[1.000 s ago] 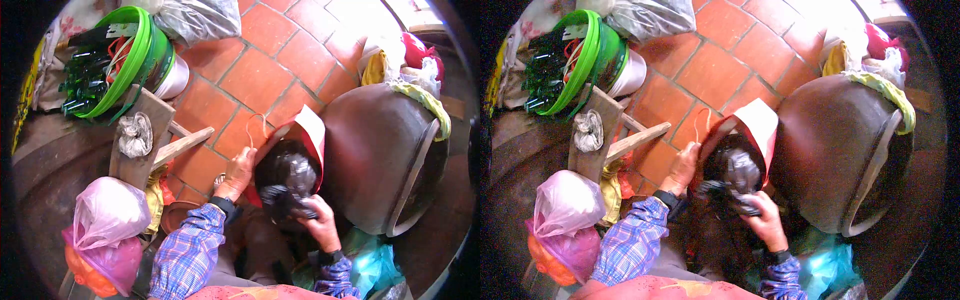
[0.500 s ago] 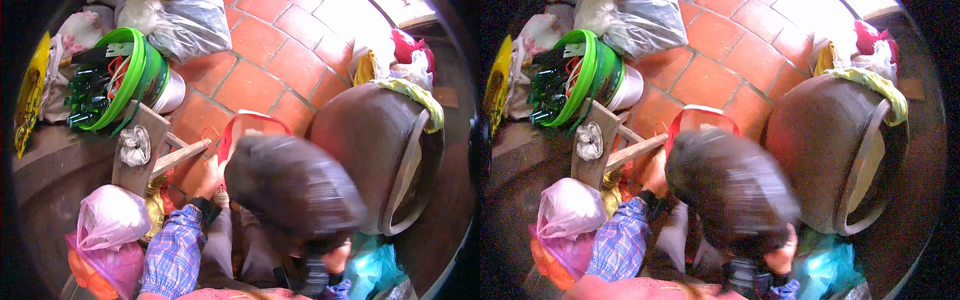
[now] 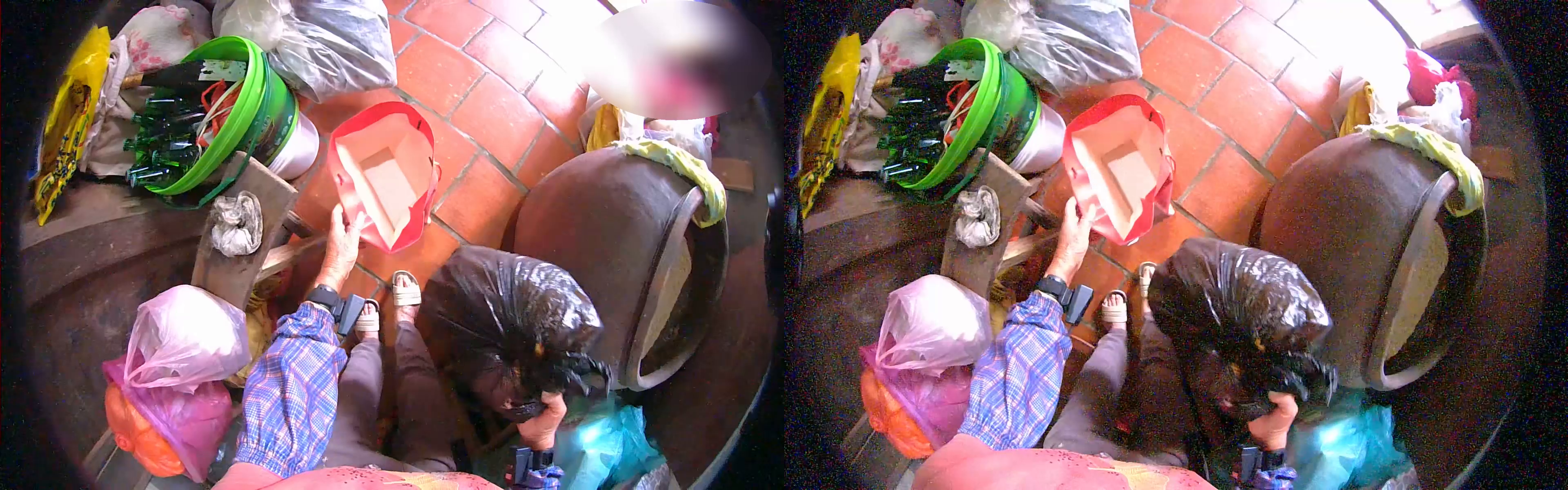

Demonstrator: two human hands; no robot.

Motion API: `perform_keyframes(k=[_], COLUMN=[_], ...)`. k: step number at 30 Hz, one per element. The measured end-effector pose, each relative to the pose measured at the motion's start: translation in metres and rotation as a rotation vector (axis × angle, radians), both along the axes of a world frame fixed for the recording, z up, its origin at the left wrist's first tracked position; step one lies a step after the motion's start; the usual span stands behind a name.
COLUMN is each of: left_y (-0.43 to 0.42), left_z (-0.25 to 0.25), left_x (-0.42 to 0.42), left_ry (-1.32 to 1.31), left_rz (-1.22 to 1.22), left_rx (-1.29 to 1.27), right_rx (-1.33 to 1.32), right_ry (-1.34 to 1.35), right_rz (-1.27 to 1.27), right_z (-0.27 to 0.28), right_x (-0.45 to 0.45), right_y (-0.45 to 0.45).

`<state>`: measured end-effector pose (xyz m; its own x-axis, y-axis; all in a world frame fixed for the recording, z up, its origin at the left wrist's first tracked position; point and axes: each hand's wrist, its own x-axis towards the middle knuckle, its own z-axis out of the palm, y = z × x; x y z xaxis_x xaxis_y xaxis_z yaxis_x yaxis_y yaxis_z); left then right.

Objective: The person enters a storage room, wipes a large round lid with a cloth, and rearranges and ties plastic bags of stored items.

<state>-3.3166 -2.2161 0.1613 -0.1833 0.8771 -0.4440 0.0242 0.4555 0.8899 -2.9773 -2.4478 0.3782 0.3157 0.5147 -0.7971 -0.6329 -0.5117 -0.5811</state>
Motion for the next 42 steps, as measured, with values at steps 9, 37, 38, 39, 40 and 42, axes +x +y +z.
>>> perform_keyframes(k=[9,37,38,39,40,42], left_y=[-0.075,-0.123,-0.126,-0.129,-0.133,-0.147], left_z=[0.117,0.306,0.311,0.316,0.32,0.319], left_x=[0.046,-0.068,-0.075,-0.084,-0.094,-0.111], left_ry=[-0.487,-0.36,-0.361,-0.432,-0.501,-0.444], left_rz=[-0.985,0.068,0.079,0.151,0.223,0.241], left_rx=[-0.262,-0.004,0.006,0.026,0.049,0.09], right_rx=[-0.026,0.345,0.396,0.466,0.537,0.305], right_ry=[0.234,0.433,0.274,0.234,0.195,0.399], right_rz=[0.041,0.465,0.526,0.611,0.696,0.57], right_z=[-0.01,0.017,0.028,0.022,0.032,0.052], right_x=[-0.012,-0.156,-0.155,-0.149,-0.154,-0.149], right_y=[-0.015,0.185,0.189,0.191,0.193,0.184])
